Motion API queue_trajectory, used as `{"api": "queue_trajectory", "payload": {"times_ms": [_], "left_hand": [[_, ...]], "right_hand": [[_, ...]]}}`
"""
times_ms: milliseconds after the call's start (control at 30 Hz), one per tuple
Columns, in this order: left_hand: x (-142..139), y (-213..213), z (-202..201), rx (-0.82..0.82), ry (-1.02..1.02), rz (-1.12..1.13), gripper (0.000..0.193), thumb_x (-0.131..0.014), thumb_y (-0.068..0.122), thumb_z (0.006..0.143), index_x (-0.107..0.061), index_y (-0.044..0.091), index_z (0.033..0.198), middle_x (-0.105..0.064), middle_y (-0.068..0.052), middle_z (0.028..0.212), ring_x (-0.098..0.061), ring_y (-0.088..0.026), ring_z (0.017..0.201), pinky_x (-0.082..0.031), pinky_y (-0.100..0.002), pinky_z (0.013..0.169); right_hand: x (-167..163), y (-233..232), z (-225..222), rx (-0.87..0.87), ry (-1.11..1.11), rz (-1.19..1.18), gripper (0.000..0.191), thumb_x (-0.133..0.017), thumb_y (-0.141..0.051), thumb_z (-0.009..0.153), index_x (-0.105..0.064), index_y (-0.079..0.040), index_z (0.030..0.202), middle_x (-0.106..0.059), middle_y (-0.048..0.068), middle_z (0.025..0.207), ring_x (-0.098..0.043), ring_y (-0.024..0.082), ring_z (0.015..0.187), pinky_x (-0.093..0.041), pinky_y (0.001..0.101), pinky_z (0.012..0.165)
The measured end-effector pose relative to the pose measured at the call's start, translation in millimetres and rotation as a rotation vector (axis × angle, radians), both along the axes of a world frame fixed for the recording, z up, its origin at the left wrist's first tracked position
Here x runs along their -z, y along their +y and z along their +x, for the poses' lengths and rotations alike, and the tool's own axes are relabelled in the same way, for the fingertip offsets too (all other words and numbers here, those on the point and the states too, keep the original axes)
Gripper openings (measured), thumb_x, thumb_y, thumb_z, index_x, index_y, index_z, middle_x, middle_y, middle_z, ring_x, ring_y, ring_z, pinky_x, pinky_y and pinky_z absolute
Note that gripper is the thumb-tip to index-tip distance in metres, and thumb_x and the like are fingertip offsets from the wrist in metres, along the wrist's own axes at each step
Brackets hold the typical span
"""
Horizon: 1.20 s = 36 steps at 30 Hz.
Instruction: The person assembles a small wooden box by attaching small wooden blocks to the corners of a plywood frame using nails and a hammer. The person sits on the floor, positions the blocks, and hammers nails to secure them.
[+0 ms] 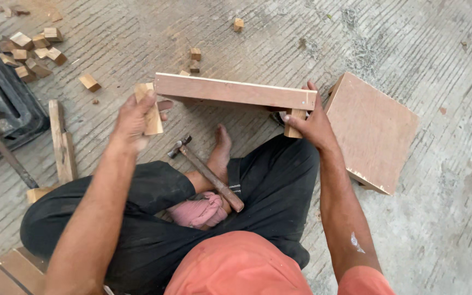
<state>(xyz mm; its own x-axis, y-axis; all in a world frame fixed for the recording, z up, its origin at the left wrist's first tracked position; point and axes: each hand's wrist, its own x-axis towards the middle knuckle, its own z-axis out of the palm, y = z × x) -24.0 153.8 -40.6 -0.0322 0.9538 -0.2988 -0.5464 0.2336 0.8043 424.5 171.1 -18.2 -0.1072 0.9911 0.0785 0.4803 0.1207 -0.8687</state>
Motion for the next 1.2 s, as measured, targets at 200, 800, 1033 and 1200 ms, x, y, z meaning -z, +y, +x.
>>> {"api": "queue_trajectory", "payload": {"times_ms": [200,800,1033,1200], "left_hand": [[32,9,27,-0.072,-0.205,0.0,0.046,-0.075,0.024,0.093,-0.061,-0.001,0.129,-0.074,-0.01,0.115,-0.078,-0.022,0.102,-0.061,-0.03,0.072],[72,-2,33,-0.322,0.119,0.101,0.055,-0.085,0.006,0.078,-0.059,0.008,0.127,-0.065,-0.001,0.105,-0.064,-0.015,0.092,-0.056,-0.032,0.079],[95,-19,60,-0.216,0.142,-0.11,0.056,-0.084,0.012,0.076,-0.055,0.007,0.124,-0.064,-0.004,0.105,-0.063,-0.018,0.092,-0.055,-0.037,0.075],[106,-20,84,0.017,0.173,-0.019,0.06,-0.087,0.015,0.076,-0.057,0.006,0.128,-0.062,-0.003,0.11,-0.061,-0.015,0.097,-0.055,-0.033,0.084]], "right_hand": [[-3,-21,-7,0.163,-0.089,-0.05,0.099,-0.087,-0.02,0.072,-0.036,-0.003,0.155,-0.063,0.017,0.138,-0.063,0.025,0.127,-0.052,0.0371,0.107],[28,119,-125,0.3,-0.239,-0.048,0.099,-0.083,-0.033,0.084,-0.025,-0.007,0.159,-0.038,0.024,0.16,-0.041,0.038,0.143,-0.034,0.0452,0.116],[107,39,-175,0.095,0.684,-0.688,0.078,-0.065,-0.031,0.096,-0.03,-0.001,0.16,-0.059,0.024,0.139,-0.062,0.03,0.119,-0.052,0.038,0.095],[125,31,-171,-0.171,0.58,-0.49,0.072,-0.065,-0.031,0.1,-0.037,0.007,0.154,-0.061,0.017,0.143,-0.058,0.023,0.132,-0.045,0.0326,0.111]]}}
